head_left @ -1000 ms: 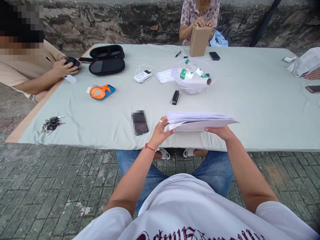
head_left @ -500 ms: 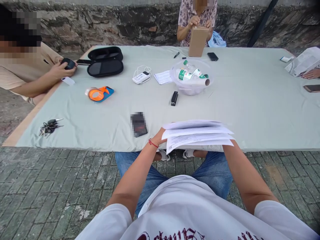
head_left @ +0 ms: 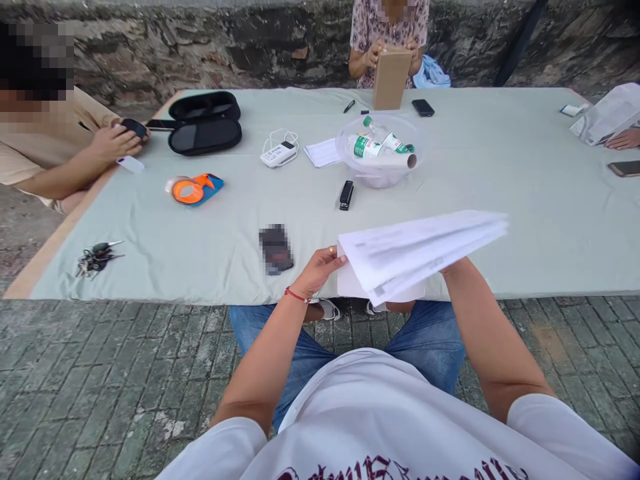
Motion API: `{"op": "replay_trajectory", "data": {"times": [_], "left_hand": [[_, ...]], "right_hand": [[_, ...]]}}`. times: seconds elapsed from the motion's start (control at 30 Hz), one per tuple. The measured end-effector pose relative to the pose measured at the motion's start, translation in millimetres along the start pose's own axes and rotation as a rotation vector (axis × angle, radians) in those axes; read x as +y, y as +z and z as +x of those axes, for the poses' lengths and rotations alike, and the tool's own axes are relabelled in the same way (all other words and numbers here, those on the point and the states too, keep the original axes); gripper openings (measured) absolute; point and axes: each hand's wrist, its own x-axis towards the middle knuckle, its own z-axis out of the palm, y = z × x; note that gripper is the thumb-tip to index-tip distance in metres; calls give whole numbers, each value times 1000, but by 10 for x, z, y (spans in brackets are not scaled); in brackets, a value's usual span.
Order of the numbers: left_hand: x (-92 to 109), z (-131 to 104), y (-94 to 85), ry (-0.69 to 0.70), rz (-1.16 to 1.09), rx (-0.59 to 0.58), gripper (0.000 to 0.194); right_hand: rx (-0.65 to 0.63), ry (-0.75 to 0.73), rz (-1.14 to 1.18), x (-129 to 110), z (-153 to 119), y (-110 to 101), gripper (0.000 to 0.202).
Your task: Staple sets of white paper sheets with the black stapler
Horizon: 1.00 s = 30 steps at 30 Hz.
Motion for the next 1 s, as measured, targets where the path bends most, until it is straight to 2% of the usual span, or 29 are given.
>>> {"op": "replay_trajectory", "data": {"times": [0.1, 0.17, 0.27, 0.33, 0.4, 0.5, 0.57, 0.67, 0.87, 1.0], "left_hand": [[-259, -102, 73, -209, -258, 21, 41], [-487, -175, 128, -351, -340, 129, 39], [-759, -267, 169, -488, -376, 319, 37], [-839, -299, 170, -517, -392, 360, 39], [-853, -303, 166, -522, -411, 362, 40], [-840, -274, 182, -521, -423, 386, 36], [-849, -255, 206, -507, -409, 432, 33], [-885, -251, 246, -474, -397, 497, 29], [-919, -281, 305, -452, -434, 513, 32], [-844, -291, 281, -461, -447, 430, 34]], "right_hand": [[-57, 133, 67, 81, 37, 57, 48], [-105, 284, 42, 215, 22, 85, 45], [-24, 395, -98, 487, -77, 79, 41], [35, 433, -183, 657, -183, 73, 39], [35, 445, -225, 787, -292, 91, 38], [54, 364, -285, 900, -409, 142, 34], [93, 318, -325, 926, -457, 157, 32], [118, 329, -342, 911, -545, 121, 32], [-68, 539, -107, 910, -865, 10, 32], [-79, 485, -108, 992, -994, -74, 32]]}}
